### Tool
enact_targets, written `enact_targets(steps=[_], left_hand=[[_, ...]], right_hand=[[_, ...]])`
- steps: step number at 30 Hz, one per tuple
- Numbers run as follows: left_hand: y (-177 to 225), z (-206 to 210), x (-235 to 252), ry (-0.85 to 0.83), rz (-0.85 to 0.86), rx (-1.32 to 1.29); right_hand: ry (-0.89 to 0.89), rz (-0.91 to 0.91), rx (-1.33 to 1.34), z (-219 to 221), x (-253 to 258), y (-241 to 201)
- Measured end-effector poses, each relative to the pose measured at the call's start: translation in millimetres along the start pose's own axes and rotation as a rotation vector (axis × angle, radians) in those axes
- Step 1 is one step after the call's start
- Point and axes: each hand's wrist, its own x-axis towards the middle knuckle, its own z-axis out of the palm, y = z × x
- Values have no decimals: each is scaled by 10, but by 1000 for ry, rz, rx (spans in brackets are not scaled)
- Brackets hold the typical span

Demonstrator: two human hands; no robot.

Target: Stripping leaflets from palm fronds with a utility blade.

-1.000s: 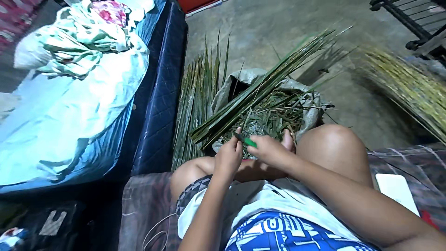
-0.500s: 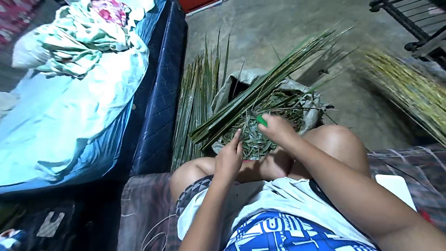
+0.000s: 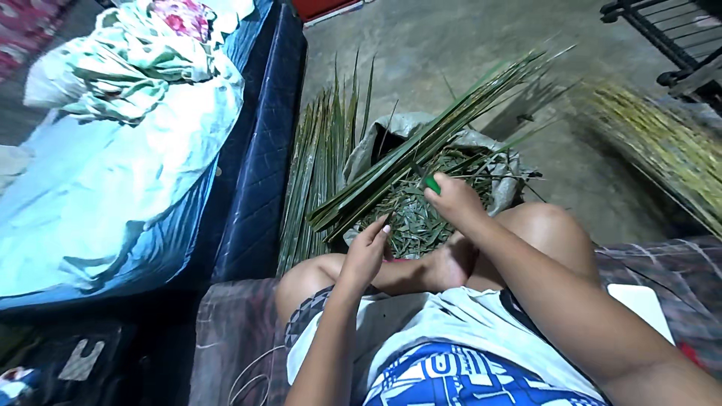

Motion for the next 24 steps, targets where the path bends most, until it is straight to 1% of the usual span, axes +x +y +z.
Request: enact_targets(steps=[4, 6, 11, 14, 17, 20, 24], left_hand=[[-10, 39, 12, 4, -1, 6], [-12, 46, 1, 1, 12, 30], [11, 75, -9, 6, 24, 65], [54, 96, 14, 8, 42, 71], [95, 98, 15, 5, 40, 71], [135, 102, 3, -12, 35, 70], [147, 92, -1, -16, 52, 39]], right_hand=[[-295, -200, -48, 111, -307, -118], [-350, -251, -81, 142, -371, -157], [-226, -127, -172, 31, -179, -134], [-170, -87, -195, 45, -195, -183], [-81, -148, -242, 47, -206, -146], [52, -227, -254, 93, -189, -70], [149, -289, -261, 134, -169, -57]])
